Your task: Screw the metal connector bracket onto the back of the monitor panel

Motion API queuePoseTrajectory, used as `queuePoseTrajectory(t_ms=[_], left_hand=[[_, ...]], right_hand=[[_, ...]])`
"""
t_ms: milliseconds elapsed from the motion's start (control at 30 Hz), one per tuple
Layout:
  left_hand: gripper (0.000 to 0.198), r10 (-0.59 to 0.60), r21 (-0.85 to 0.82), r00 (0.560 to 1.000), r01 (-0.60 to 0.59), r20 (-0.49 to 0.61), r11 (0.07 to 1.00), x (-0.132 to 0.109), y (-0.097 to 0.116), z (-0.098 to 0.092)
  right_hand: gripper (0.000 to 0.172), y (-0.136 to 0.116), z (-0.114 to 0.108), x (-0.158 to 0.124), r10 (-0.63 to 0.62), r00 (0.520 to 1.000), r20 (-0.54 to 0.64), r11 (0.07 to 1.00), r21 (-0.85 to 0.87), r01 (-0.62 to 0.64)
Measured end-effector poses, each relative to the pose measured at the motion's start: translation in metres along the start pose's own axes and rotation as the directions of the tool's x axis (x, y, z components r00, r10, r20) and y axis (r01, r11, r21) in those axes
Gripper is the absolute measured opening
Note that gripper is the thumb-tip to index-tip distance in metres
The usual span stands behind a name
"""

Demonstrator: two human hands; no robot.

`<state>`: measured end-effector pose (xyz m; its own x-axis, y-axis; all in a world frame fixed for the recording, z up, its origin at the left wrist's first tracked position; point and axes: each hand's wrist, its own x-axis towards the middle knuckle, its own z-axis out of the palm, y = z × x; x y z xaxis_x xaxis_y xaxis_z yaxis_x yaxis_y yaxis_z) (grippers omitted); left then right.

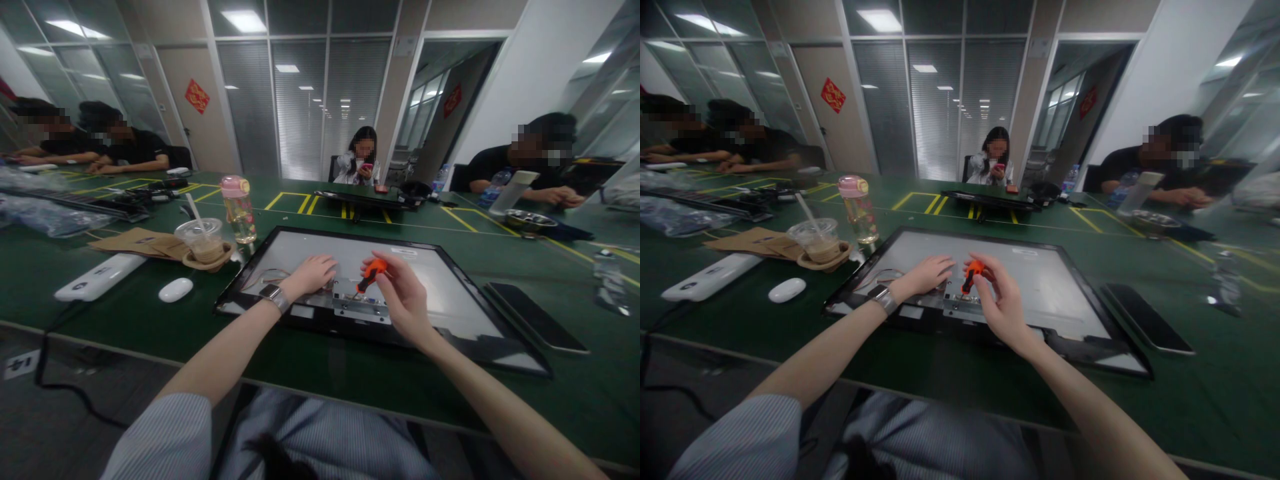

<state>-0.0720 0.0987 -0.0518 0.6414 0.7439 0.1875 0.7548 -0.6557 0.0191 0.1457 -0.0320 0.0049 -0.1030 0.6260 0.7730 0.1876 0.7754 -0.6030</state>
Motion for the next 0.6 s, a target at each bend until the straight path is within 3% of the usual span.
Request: queuePoseTrajectory(t_ms=[200,600], left_hand=[[0.046,-0.011,0.009,1.0,0.01,0.026,1.0,-0.0004,0.0032,-0.0028],[0.047,-0.03,0.006,0.998,0.03,0.048,1.0,-0.0024,0.0057,-0.0077]], right_hand=[[0.029,-0.0014,-0.0018,-0.0001,-0.015,0.998,0.062,1.0,-0.011,0.015],[0.023,-0.002,-0.001,0.0035,-0.042,0.999,0.031,0.995,-0.089,0.044]])
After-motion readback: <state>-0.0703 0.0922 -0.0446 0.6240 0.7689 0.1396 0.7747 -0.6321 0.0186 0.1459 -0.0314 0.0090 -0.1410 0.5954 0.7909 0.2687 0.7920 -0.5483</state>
